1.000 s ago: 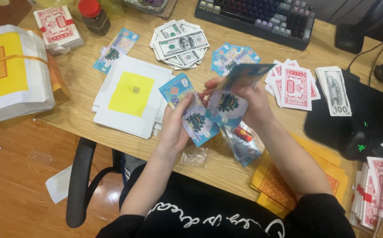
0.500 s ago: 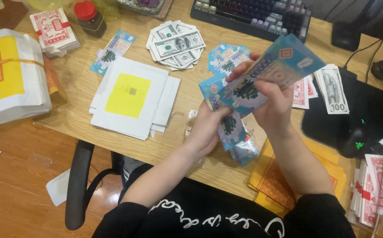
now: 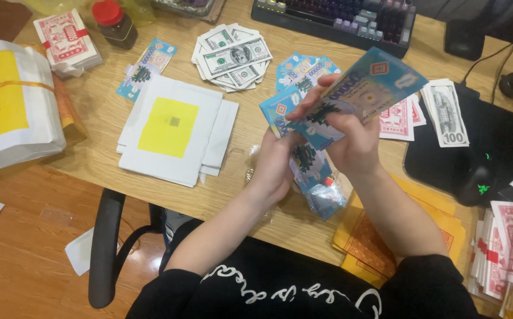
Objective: The person sits at a wooden desk and repeatedly picks up, fans, and places down stacks of blue and red paper money. They handle the items one at a time and in small groups, moving them between piles on the table without using any tools.
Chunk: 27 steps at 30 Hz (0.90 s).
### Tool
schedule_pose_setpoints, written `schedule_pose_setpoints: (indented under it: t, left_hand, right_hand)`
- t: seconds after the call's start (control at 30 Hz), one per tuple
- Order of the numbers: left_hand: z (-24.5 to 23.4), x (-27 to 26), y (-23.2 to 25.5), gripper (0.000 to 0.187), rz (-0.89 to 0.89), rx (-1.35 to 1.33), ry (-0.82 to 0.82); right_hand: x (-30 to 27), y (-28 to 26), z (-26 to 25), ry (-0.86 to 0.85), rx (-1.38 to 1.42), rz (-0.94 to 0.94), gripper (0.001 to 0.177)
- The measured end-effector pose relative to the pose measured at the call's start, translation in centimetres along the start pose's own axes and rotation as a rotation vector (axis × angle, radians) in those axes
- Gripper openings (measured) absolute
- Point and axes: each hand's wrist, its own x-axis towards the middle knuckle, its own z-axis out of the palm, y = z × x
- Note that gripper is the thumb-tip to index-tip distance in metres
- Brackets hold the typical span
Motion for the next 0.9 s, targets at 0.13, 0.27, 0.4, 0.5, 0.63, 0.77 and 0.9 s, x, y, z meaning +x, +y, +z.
schedule_pose_setpoints:
  t: [0.13,0.27,0.4,0.5,0.63,0.77,0.9]
  left_hand:
    - [-0.6,-0.8,-0.2,0.037,0.037,-0.061,-0.059]
    - [0.4,-1.6,2.7,0.031,0.131,0.053,-0.027]
    - [-1.6,-0.3,4.3,0.024,0.203,0.145,0.168]
    - [-2.6,0.5,5.0,0.032,0.347,0.126,0.209]
    - [-2.9,1.4,5.6,0.039,0.397,0.047,0.201]
    - [-3.2,1.5,6.3,0.017,0.273,-0.132,0.191]
    - [-4.2,1.6,6.3,0.018,0.151,-0.117,0.223]
  right_hand:
    - [0.3,-0.7,-0.4,0.030,-0.013,-0.029,0.035]
    - [0.6,-1.6,-0.8,-0.086,-0.123,0.017,0.033]
    - [1.6,-5.0,-0.4,-0.040,-1.095,-0.137,0.010]
    - [2.4,-5.5,-2.3,-0.030,-0.942,-0.019,0.005]
    - [3.1,-5.6,-4.1,0.032,-0.984,0.224,0.004]
    - [4.9,-4.7,-6.8,0.245,-0.861,0.332,0.006]
    - [5.8,-3.5,-11.8,0.416,-0.432,0.479,0.007]
